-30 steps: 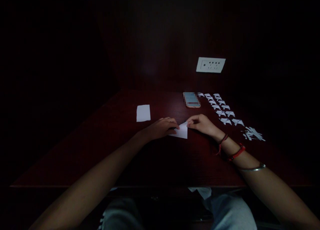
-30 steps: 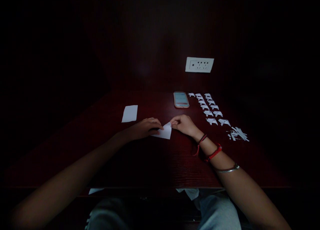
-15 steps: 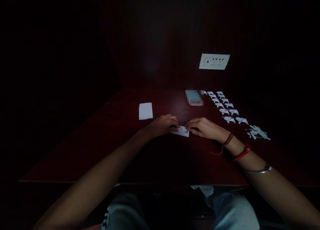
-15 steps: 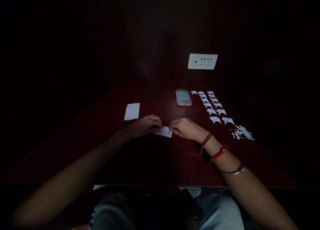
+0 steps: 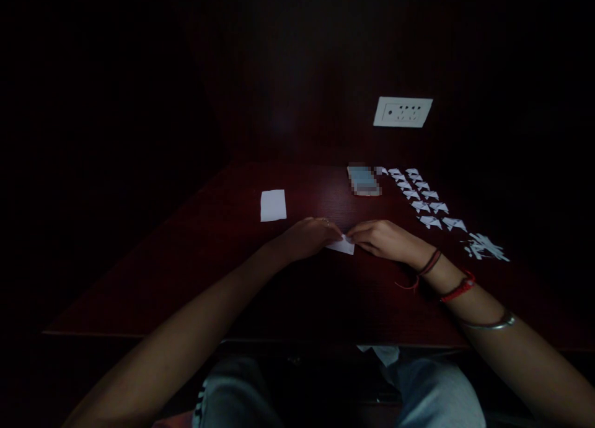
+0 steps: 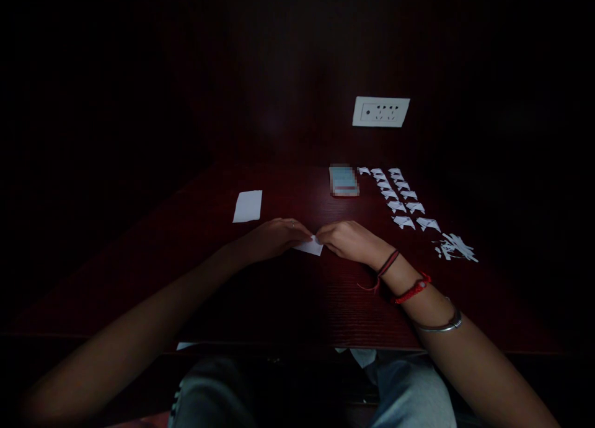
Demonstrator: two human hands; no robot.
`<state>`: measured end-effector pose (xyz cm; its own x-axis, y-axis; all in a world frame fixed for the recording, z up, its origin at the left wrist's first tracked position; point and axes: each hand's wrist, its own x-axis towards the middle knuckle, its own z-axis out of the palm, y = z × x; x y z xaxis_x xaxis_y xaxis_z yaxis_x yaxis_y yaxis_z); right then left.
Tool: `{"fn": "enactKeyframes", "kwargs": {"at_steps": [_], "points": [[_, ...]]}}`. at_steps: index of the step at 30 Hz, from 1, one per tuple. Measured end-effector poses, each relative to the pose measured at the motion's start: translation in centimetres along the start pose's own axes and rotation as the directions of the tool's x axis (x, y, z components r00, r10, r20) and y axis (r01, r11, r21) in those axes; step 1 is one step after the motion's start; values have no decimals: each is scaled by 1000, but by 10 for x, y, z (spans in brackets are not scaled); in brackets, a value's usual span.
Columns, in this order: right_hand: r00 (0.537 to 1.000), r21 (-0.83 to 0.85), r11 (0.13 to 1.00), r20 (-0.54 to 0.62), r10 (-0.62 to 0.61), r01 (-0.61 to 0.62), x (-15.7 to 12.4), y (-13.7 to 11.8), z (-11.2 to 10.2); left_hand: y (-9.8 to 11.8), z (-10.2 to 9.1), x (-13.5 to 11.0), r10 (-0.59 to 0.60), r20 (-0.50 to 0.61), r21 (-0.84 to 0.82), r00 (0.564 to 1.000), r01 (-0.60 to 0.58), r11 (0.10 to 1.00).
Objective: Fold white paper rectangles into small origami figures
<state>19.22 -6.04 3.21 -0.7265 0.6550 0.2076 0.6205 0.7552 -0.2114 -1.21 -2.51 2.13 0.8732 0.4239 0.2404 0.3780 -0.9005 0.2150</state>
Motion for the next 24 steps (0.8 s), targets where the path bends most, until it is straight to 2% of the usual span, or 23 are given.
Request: {"fn": "enactKeyframes", "kwargs": {"at_steps": [4,17,24], "points": [[996,-71,995,66,-63,68,-3,3,-1,0,2,-3,-31,17,14,999,30,999],[995,-30,997,73,-66,68,-6,3,-5,6,-1,-10,-126,105,179,987,105,978],[992,-12,997,99,-79,81,-8,4,-4,5,1,-10,-135,113,179,984,114,977]]}}
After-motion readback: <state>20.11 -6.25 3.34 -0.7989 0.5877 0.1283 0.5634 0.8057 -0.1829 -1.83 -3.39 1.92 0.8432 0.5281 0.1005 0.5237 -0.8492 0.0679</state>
